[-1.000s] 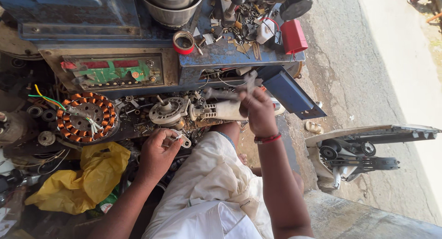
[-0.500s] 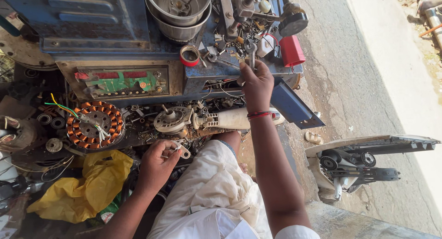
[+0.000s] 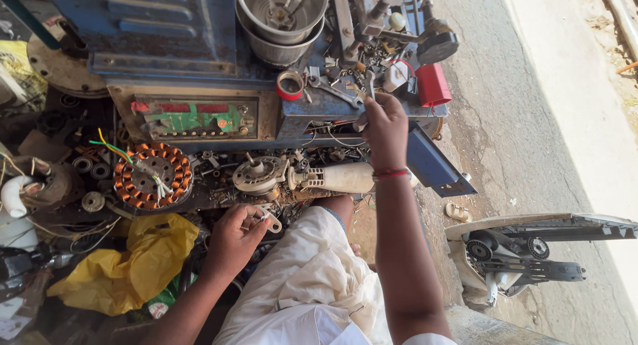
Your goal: The person sits on the ground at a cluttered street-side repair bench and uses a wrench to work on small electric motor and appliance parts. They rummage through a box of components, pick up and turn over parts, and handle a mixer body and motor windings while disassembling or adjusting them.
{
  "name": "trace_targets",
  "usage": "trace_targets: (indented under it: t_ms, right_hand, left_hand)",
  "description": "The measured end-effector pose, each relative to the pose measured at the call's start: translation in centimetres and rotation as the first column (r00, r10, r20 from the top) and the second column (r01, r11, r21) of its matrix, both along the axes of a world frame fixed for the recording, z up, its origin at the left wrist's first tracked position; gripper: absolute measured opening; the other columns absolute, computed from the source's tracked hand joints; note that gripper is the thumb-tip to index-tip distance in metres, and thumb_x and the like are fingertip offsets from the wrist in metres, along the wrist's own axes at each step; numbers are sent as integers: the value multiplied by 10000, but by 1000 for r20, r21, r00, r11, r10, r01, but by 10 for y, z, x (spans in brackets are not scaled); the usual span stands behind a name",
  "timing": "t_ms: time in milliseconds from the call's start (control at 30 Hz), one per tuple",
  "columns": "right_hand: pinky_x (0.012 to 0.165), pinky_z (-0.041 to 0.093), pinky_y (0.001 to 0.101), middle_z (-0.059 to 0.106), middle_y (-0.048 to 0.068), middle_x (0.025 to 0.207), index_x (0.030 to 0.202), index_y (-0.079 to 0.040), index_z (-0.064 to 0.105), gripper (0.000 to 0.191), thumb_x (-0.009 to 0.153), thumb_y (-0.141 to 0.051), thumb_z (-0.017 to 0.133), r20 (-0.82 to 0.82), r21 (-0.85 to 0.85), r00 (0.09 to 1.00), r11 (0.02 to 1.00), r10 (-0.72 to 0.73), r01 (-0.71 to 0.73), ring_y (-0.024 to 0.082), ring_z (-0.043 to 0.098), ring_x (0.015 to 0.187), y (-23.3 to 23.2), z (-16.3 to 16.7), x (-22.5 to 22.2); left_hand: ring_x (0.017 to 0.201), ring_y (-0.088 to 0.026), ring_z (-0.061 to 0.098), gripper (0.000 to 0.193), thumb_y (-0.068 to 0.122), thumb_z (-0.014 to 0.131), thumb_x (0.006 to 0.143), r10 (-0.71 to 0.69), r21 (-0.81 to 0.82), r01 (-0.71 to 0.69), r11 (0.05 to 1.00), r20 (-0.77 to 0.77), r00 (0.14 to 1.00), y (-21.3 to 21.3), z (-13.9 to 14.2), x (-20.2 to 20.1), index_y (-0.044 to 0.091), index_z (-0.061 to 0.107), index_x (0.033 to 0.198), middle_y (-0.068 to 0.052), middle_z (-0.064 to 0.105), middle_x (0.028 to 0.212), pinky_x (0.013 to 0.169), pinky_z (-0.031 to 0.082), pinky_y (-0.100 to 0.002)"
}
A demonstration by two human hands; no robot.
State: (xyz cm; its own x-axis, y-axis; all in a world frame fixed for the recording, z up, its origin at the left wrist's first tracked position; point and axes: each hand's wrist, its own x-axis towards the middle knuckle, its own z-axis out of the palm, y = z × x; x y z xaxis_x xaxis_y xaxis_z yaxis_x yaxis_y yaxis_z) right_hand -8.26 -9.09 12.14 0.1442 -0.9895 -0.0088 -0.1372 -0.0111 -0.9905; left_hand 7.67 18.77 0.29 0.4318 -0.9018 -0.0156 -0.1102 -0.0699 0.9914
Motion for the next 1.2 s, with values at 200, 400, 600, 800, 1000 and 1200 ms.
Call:
trace_targets:
  t_ms: [200, 400, 600, 800, 1000, 1200]
  right_hand:
    - [508, 427, 222, 660, 46, 790, 1085, 10, 661, 162, 964, -49, 571, 110, 40, 976, 980, 190, -195, 80, 550, 585, 30, -14, -39]
    - [558, 451, 239, 666, 33, 825, 1105, 5, 655, 180, 939, -36, 597, 164, 230, 933, 908, 319, -351, 88, 562, 639, 71, -68, -52]
    - [606, 477, 260, 679, 52, 835, 1084, 14, 645, 191, 932, -23, 535, 232, 364, 913, 841, 335, -401, 115, 607, 686, 100, -117, -64]
    - [609, 478, 273, 692, 63, 899, 1083, -10, 656, 246, 888, 7, 508, 249, 484, 922, 786, 297, -385, 128, 607, 691, 118, -136, -74]
    - [630, 504, 284, 683, 81, 904, 1061, -6, 615, 185, 906, 16, 516, 311, 455, 914, 803, 262, -385, 145, 614, 700, 122, -145, -79]
    - [594, 467, 266, 686, 105, 901, 1113, 9, 634, 220, 921, 22, 526, 310, 394, 930, 864, 196, -314, 149, 595, 671, 128, -148, -94]
  left_hand:
    - [734, -123, 712, 171, 121, 778, 864, 75, 4, -75, 997, 81, 994, 4, -1, 14, 32, 669, 962, -43, 696, 937, 617, 579, -278]
    - [777, -153, 715, 178, 98, 784, 863, 161, -59, -151, 987, 222, 962, 17, -7, 34, 25, 660, 968, -77, 670, 961, 655, 585, -282]
    - [796, -166, 726, 182, 80, 779, 855, 178, -42, -173, 984, 215, 960, 33, -21, 37, 13, 649, 963, -90, 666, 985, 678, 598, -290]
    - [794, -165, 736, 183, 75, 763, 864, 174, 29, -182, 983, 182, 968, 36, -25, 35, 11, 640, 983, -96, 670, 1003, 670, 601, -289]
    - [707, -165, 733, 186, 82, 760, 871, 175, 61, -195, 979, 239, 955, 32, -23, 34, 8, 662, 1011, -98, 724, 985, 628, 568, -298]
    - [685, -150, 726, 170, 113, 757, 922, 274, 144, -315, 938, 246, 929, 34, -43, 35, 25, 716, 1062, -113, 736, 930, 617, 548, -305]
